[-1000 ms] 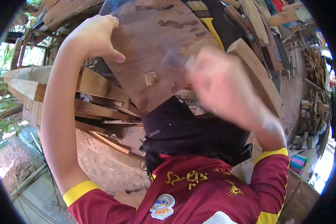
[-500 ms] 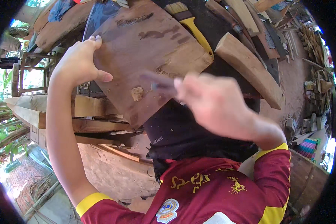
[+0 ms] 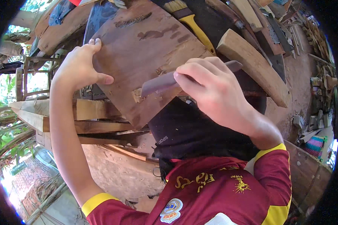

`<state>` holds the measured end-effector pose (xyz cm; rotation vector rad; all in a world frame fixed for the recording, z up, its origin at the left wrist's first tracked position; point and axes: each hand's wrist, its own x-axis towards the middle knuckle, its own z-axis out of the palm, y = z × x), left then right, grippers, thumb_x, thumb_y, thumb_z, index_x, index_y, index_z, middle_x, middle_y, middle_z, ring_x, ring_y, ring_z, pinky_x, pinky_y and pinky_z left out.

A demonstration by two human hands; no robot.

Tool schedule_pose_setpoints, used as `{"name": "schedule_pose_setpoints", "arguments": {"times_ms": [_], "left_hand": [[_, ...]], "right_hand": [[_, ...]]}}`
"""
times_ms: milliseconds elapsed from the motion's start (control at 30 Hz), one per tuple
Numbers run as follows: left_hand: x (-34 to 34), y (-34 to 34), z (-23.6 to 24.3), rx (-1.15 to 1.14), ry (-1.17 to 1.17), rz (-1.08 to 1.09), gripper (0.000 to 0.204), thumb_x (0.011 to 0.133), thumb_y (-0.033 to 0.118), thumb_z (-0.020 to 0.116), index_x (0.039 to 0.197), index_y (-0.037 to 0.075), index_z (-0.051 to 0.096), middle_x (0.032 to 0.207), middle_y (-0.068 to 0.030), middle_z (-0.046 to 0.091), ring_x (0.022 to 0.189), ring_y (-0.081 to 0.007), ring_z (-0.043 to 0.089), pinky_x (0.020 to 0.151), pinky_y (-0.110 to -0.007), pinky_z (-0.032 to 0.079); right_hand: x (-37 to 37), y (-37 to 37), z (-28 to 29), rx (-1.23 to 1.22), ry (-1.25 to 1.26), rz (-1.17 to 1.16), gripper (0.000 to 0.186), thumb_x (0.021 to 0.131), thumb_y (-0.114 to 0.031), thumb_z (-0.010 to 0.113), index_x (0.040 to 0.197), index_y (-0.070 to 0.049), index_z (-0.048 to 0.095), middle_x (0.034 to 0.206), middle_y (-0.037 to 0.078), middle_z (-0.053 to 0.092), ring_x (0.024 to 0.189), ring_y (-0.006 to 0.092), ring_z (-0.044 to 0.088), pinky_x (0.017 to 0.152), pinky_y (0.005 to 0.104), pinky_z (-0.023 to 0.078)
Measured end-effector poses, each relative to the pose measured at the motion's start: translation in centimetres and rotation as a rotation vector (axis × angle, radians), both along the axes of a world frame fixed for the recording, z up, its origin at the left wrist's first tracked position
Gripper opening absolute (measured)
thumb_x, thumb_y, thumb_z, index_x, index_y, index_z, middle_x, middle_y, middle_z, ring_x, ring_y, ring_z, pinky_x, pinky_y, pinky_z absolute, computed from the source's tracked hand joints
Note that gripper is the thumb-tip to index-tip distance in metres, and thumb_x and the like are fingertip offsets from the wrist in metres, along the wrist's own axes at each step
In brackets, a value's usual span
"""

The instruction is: The person uses a chisel and mallet to carve a small wooden block, then switches to sanding a larger wooden board with sandpaper. The person holds the chisel with the left hand and strikes it with a mallet in the right hand, then sands the board by hand.

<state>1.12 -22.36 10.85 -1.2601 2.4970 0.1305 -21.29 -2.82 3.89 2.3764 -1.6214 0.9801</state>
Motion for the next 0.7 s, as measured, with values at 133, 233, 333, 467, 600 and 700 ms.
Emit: {"name": "schedule_pose_setpoints", "arguments": {"times_ms": [133, 233, 333, 467, 600, 700], "left_hand": [[0.0, 0.4, 0.4, -0.011, -0.01, 0.006, 0.105, 0.059, 0.03, 0.091, 0.146, -0.002, 0.041, 0.149, -0.0205, 0.044, 0.135, -0.0334, 0.046, 0.115, -0.039, 0.037], [-0.4, 0.6, 0.7, -0.001, -0.032, 0.014, 0.104, 0.06, 0.031, 0.09, 0.146, -0.002, 0.041, 0.149, -0.0213, 0.044, 0.135, -0.0332, 0.046, 0.115, -0.039, 0.037], [-0.2, 0.5, 0.6, -0.005, -0.032, 0.0, 0.103, 0.062, 0.032, 0.089, 0.146, -0.002, 0.041, 0.15, -0.0208, 0.043, 0.135, -0.0328, 0.045, 0.115, -0.039, 0.036], [-0.7, 0.8, 1.0, 0.023, -0.059, 0.031, 0.103, 0.063, 0.033, 0.089, 0.147, -0.001, 0.04, 0.152, -0.0197, 0.041, 0.137, -0.0324, 0.043, 0.116, -0.039, 0.035], [-0.2, 0.4, 0.5, -0.016, -0.074, 0.002, 0.104, 0.063, 0.034, 0.089, 0.148, 0.0, 0.039, 0.153, -0.0195, 0.039, 0.14, -0.0314, 0.04, 0.117, -0.039, 0.034], [0.3, 0.3, 0.1, -0.019, -0.05, -0.012, 0.104, 0.063, 0.034, 0.089, 0.148, 0.0, 0.039, 0.152, -0.02, 0.04, 0.139, -0.0316, 0.042, 0.117, -0.038, 0.034]], "right_hand": [[-1.8, -1.6, -0.4, 0.029, -0.05, -0.143, 0.015, 0.08, -0.008, 0.064, 0.093, -0.008, 0.071, 0.094, 0.003, 0.064, 0.092, 0.0221, 0.063, 0.083, 0.0381, 0.047], [-0.6, -1.7, -0.5, -0.01, -0.025, -0.171, 0.017, 0.078, -0.008, 0.064, 0.094, -0.008, 0.071, 0.095, 0.003, 0.064, 0.095, 0.0208, 0.063, 0.083, 0.0381, 0.047], [1.0, 0.8, -0.6, -0.017, -0.063, -0.161, 0.021, 0.076, -0.007, 0.064, 0.096, -0.008, 0.071, 0.094, 0.001, 0.063, 0.095, 0.0197, 0.061, 0.082, 0.0365, 0.045], [1.4, 2.3, -1.2, -0.043, -0.161, -0.177, 0.025, 0.073, -0.006, 0.066, 0.097, -0.008, 0.071, 0.091, 0.0, 0.062, 0.091, 0.0203, 0.061, 0.08, 0.037, 0.045], [1.0, -1.9, -1.2, -0.023, -0.165, -0.319, 0.016, 0.075, -0.007, 0.065, 0.09, -0.008, 0.07, 0.088, 0.003, 0.063, 0.089, 0.0234, 0.062, 0.077, 0.0381, 0.047], [2.5, -3.2, -0.1, 0.034, -0.093, -0.424, 0.009, 0.077, -0.008, 0.063, 0.086, -0.007, 0.067, 0.087, 0.007, 0.062, 0.088, 0.0251, 0.062, 0.075, 0.0371, 0.049]]}}
